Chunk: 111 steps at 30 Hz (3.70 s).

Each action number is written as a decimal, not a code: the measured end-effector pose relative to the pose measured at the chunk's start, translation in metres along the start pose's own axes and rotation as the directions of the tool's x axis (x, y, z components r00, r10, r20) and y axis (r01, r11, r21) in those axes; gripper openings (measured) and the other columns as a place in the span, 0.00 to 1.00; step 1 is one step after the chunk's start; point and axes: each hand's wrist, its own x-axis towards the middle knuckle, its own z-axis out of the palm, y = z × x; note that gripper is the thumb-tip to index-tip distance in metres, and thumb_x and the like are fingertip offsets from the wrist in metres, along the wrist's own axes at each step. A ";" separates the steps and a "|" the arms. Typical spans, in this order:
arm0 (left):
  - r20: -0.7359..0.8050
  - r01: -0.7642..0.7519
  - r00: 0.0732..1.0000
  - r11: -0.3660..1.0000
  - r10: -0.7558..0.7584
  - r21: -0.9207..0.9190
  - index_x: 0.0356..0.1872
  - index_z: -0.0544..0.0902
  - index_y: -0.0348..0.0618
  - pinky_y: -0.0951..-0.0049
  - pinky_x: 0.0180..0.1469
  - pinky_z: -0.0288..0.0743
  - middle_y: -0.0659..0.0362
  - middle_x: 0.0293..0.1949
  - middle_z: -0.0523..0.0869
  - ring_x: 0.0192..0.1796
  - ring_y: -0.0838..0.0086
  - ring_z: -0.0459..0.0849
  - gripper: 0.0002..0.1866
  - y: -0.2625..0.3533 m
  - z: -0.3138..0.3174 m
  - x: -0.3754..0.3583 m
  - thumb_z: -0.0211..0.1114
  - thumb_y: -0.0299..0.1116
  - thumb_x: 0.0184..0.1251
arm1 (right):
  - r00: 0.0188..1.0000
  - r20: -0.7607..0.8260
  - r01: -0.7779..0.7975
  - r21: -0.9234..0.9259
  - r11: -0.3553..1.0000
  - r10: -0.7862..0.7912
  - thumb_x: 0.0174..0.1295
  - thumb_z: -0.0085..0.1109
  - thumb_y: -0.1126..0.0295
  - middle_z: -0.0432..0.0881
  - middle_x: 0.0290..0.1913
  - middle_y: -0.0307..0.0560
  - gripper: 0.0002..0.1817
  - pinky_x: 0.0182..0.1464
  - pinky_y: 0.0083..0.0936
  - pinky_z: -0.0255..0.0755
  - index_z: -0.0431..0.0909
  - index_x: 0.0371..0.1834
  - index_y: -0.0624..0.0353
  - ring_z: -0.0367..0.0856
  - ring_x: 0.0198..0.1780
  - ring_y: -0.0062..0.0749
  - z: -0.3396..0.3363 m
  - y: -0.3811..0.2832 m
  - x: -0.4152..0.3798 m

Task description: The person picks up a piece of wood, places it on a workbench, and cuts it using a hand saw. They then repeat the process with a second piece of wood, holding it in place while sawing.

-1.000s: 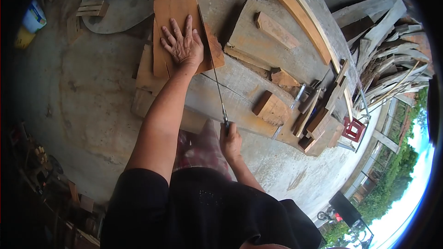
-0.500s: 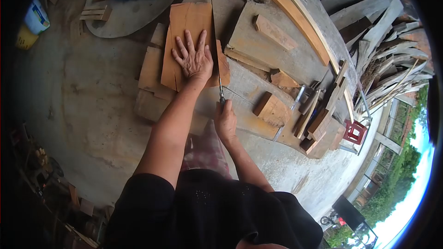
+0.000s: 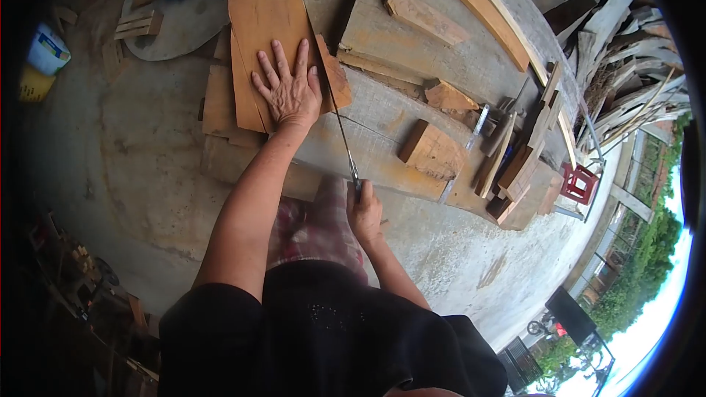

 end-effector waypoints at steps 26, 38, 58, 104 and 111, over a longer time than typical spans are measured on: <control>-0.007 -0.001 1.000 0.999 0.001 0.049 0.77 0.52 0.70 0.35 0.72 0.36 0.51 0.79 0.46 0.79 0.44 0.42 0.32 0.001 0.005 -0.001 0.47 0.50 0.74 | 0.998 -0.038 0.053 -0.011 0.999 -0.054 0.67 0.57 0.67 0.79 0.29 0.63 0.12 0.30 0.51 0.71 0.64 0.35 0.60 0.78 0.30 0.64 0.007 -0.042 0.075; -0.019 0.000 1.000 0.999 0.000 0.043 0.77 0.51 0.70 0.37 0.71 0.39 0.52 0.79 0.46 0.78 0.45 0.43 0.32 0.003 0.005 -0.001 0.48 0.49 0.74 | 1.000 0.005 0.020 -0.006 1.000 -0.020 0.68 0.56 0.64 0.80 0.30 0.62 0.12 0.34 0.52 0.73 0.65 0.38 0.59 0.80 0.34 0.64 0.003 -0.049 0.085; -0.034 -0.040 0.999 0.997 0.042 0.062 0.77 0.53 0.69 0.37 0.71 0.38 0.50 0.79 0.46 0.78 0.43 0.40 0.30 0.002 0.007 -0.001 0.45 0.49 0.76 | 1.000 0.019 0.013 -0.147 0.989 -0.011 0.68 0.54 0.63 0.77 0.34 0.56 0.12 0.34 0.48 0.76 0.64 0.40 0.57 0.81 0.34 0.58 -0.004 -0.016 0.010; -0.074 -0.052 0.995 0.994 0.059 0.096 0.76 0.56 0.67 0.38 0.70 0.40 0.49 0.77 0.50 0.77 0.43 0.45 0.28 -0.001 0.015 -0.001 0.43 0.51 0.76 | 0.996 0.085 -0.010 -0.031 0.999 0.012 0.65 0.50 0.72 0.77 0.38 0.57 0.07 0.39 0.47 0.76 0.65 0.43 0.56 0.81 0.40 0.57 -0.013 -0.039 0.053; -0.088 -0.064 0.994 0.994 0.072 0.094 0.76 0.57 0.67 0.37 0.70 0.41 0.50 0.77 0.51 0.77 0.44 0.46 0.28 0.001 0.016 -0.001 0.44 0.50 0.76 | 0.997 0.071 -0.004 -0.046 0.999 0.008 0.66 0.51 0.72 0.78 0.35 0.57 0.06 0.38 0.46 0.76 0.65 0.42 0.56 0.81 0.39 0.56 -0.013 -0.041 0.052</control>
